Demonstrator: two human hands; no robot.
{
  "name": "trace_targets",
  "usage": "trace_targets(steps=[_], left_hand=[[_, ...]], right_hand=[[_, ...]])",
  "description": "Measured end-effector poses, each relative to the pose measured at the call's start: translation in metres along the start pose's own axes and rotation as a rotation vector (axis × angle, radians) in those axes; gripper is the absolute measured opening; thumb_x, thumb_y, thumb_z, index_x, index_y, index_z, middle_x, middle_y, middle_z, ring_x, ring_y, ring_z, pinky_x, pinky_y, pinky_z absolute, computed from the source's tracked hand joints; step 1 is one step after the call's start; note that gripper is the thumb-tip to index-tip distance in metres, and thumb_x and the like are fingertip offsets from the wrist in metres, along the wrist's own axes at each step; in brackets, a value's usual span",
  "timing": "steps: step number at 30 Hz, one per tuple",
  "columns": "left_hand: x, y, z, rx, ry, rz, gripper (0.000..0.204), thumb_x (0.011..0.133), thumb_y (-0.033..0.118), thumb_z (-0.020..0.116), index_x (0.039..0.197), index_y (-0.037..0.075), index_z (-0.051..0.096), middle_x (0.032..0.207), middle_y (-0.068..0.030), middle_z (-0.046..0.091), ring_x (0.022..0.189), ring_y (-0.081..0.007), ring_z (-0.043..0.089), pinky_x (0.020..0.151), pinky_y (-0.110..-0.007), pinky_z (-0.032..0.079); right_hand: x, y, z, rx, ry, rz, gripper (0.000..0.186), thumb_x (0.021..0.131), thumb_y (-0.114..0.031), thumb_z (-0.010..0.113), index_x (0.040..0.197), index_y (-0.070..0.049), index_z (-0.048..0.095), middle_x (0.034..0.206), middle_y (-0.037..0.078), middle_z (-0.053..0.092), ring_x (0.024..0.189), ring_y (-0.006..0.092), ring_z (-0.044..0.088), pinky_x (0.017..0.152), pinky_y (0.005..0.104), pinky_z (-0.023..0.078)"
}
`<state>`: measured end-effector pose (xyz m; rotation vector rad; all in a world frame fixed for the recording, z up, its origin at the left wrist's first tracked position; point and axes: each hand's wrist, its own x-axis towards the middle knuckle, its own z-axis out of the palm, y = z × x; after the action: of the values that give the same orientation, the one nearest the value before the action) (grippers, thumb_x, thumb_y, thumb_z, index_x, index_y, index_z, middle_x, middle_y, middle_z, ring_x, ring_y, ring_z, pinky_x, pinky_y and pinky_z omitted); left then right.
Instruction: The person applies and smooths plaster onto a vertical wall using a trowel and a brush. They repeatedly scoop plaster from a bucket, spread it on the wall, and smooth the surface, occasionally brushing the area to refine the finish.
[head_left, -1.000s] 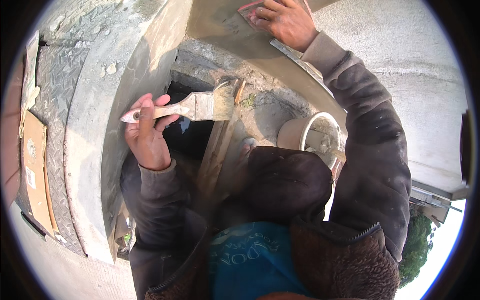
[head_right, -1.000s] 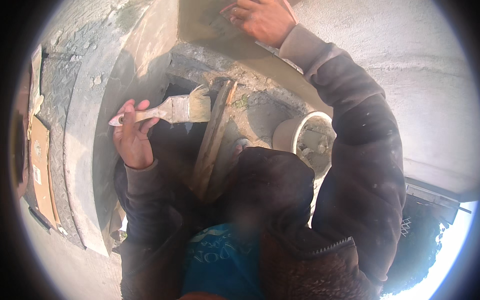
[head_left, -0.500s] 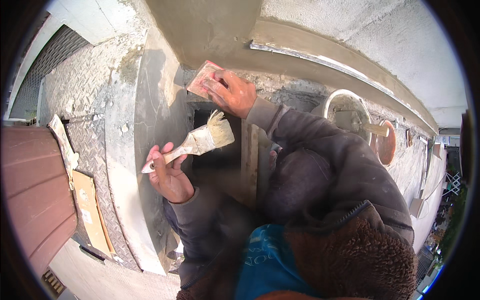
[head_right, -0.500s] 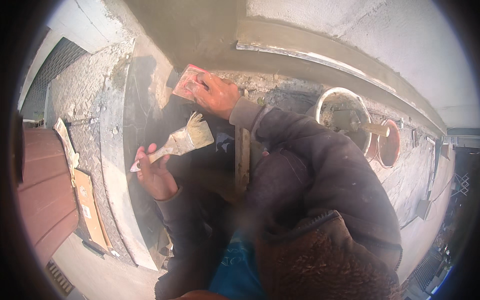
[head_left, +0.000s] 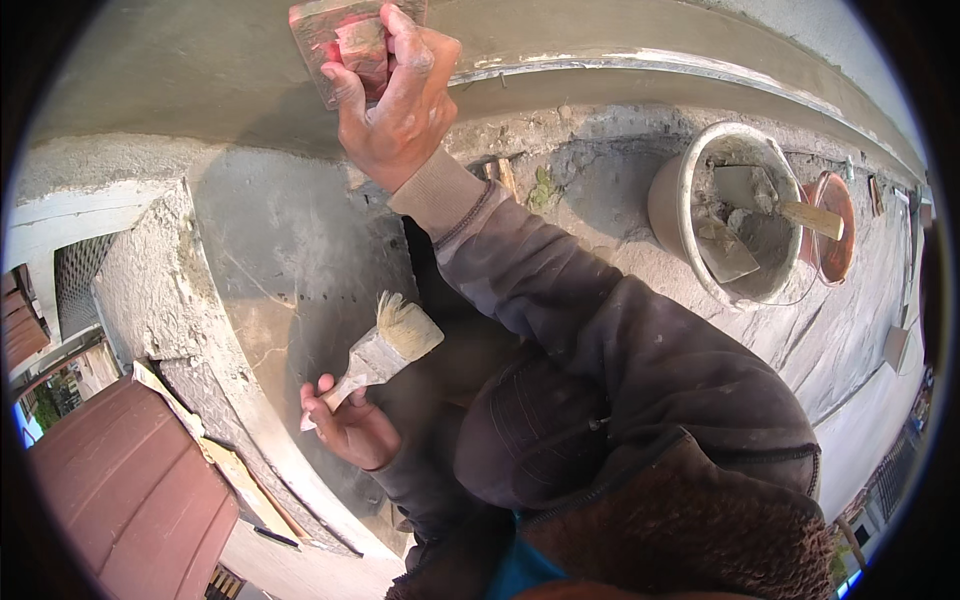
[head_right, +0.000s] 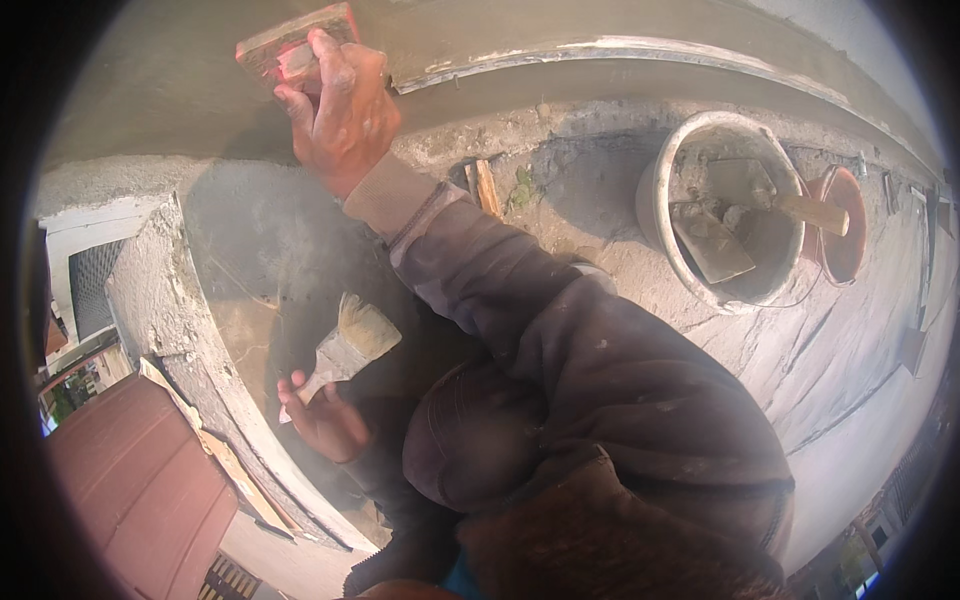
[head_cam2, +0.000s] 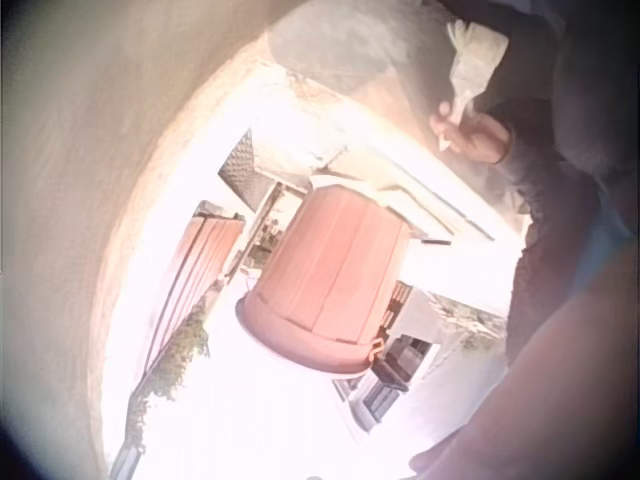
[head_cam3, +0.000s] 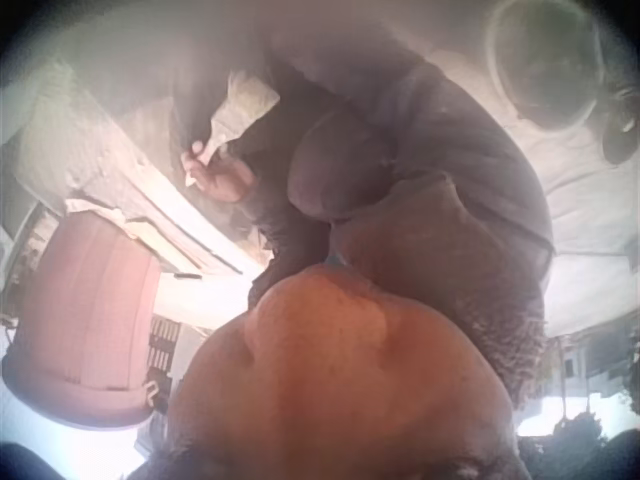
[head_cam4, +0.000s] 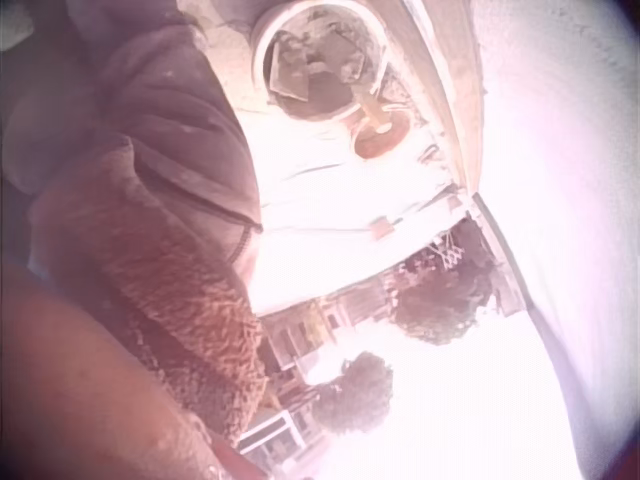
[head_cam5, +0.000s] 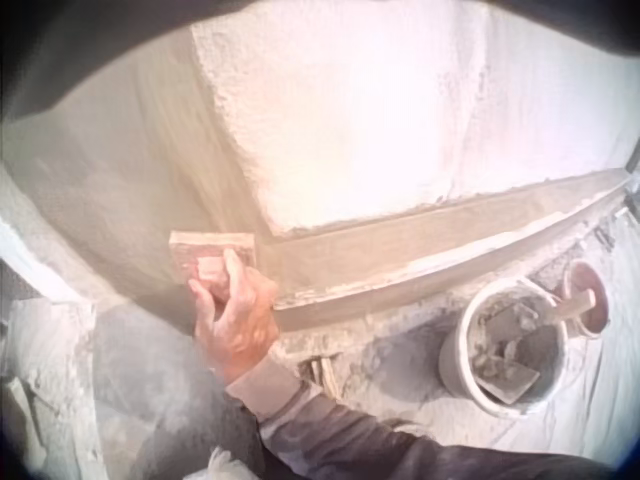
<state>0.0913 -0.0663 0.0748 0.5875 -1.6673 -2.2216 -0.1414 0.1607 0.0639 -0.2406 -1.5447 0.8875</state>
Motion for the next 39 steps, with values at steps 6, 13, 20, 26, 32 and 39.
trace_targets(steps=[6,13,20,26,32,39], left_hand=[[-0.007,0.002,0.008,-0.011,0.078,0.063,0.040,0.104,0.034,0.058,0.129,0.003,0.050,0.107,-0.0112,0.066,0.091,-0.0193,0.066,0.070,-0.029,0.057],[-0.007,0.000,0.001,0.012,0.083,0.097,0.039,0.104,0.033,0.058,0.130,0.005,0.052,0.107,-0.0108,0.069,0.091,-0.0191,0.065,0.075,-0.030,0.052],[-0.007,-0.001,0.000,-0.018,0.055,0.133,0.039,0.104,0.033,0.058,0.130,0.005,0.051,0.107,-0.0107,0.069,0.091,-0.0197,0.065,0.076,-0.031,0.052],[-0.008,0.002,0.012,0.026,0.075,0.137,0.039,0.103,0.032,0.058,0.129,0.004,0.051,0.106,-0.0108,0.069,0.091,-0.0209,0.065,0.076,-0.032,0.052],[-0.010,-0.003,-0.005,-0.020,0.035,0.156,0.038,0.103,0.031,0.059,0.128,0.004,0.052,0.105,-0.0112,0.069,0.092,-0.0216,0.066,0.078,-0.034,0.054],[-0.008,-0.004,0.007,0.028,0.079,0.170,0.039,0.103,0.031,0.059,0.128,0.002,0.051,0.104,-0.0121,0.069,0.093,-0.0215,0.066,0.081,-0.035,0.055]], right_hand=[[-0.053,0.022,0.005,0.001,-0.033,0.157,0.068,0.088,-0.019,0.077,0.144,-0.007,0.039,0.116,0.019,0.048,0.092,0.0349,0.062,0.070,0.0446,0.054],[-0.125,0.036,-0.011,0.008,-0.282,0.306,0.067,0.087,-0.014,0.076,0.142,-0.005,0.039,0.121,0.021,0.046,0.095,0.0357,0.063,0.072,0.0450,0.055],[-0.017,-0.002,-0.004,0.089,-0.028,0.151,0.065,0.091,-0.013,0.075,0.142,0.000,0.036,0.123,0.020,0.043,0.097,0.0305,0.061,0.072,0.0366,0.055],[-0.103,0.039,-0.002,-0.044,-0.209,0.268,0.068,0.090,-0.012,0.075,0.143,0.001,0.034,0.122,0.020,0.043,0.098,0.0307,0.060,0.075,0.0383,0.053],[-0.066,0.003,-0.008,0.174,-0.142,0.271,0.063,0.090,-0.011,0.073,0.141,-0.003,0.036,0.124,0.021,0.043,0.103,0.0314,0.061,0.078,0.0414,0.055],[-0.073,0.025,0.004,0.027,-0.137,0.255,0.062,0.088,-0.012,0.074,0.139,-0.005,0.038,0.124,0.020,0.045,0.103,0.0348,0.060,0.080,0.0433,0.054]])
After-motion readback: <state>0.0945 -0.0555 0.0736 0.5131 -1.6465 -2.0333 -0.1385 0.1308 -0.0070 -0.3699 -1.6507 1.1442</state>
